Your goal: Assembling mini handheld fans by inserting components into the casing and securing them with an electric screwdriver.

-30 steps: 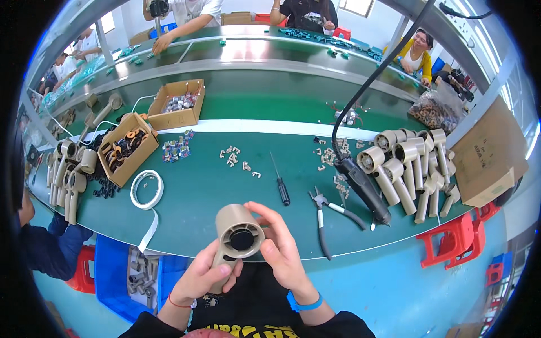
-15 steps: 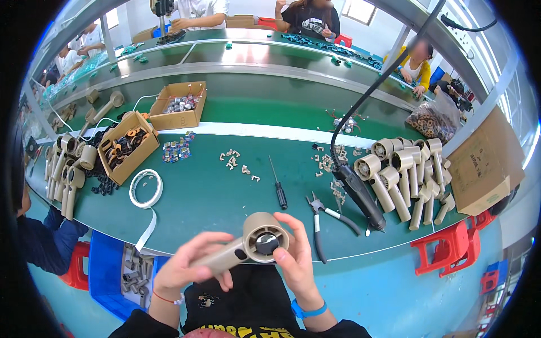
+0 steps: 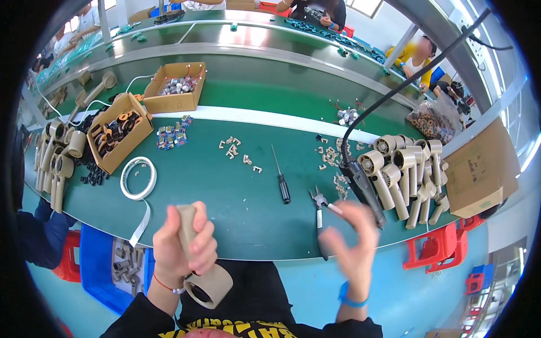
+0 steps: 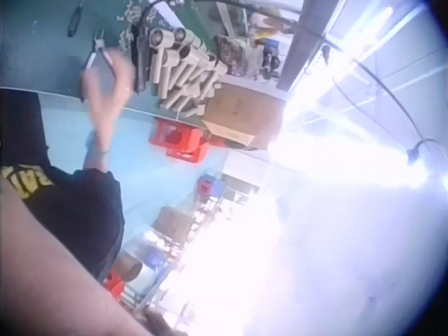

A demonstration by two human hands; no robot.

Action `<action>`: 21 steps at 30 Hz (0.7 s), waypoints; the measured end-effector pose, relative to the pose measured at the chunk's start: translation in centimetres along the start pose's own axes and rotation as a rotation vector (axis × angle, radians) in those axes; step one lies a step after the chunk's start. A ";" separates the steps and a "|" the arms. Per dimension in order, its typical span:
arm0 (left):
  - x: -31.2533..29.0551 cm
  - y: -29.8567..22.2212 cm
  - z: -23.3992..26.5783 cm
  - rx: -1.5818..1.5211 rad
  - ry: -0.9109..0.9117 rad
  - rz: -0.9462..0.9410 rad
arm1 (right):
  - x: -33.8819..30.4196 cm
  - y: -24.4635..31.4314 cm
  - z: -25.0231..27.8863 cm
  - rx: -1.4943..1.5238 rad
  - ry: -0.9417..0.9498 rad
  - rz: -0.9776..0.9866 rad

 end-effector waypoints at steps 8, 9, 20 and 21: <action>-4.1 3.8 0.8 0.042 0.120 0.351 | 3.0 -9.9 4.4 -0.074 0.359 -0.529; -4.5 4.0 0.9 0.057 0.082 0.402 | 2.9 -10.8 4.7 -0.154 0.344 -0.490; -6.5 3.2 1.0 0.621 0.158 0.376 | 5.7 -2.5 3.3 1.412 0.140 0.077; -6.6 3.6 0.9 0.615 0.151 0.375 | 6.1 -1.1 1.8 1.554 0.176 0.109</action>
Point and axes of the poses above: each hand's wrist, its own x-axis towards the middle knuckle, its own z-axis out of the back of the hand, y = z × x, the point moved 4 cm from there along x, towards the middle knuckle, and after that the axes turned 10 degrees about y, right-handed, at the moved point
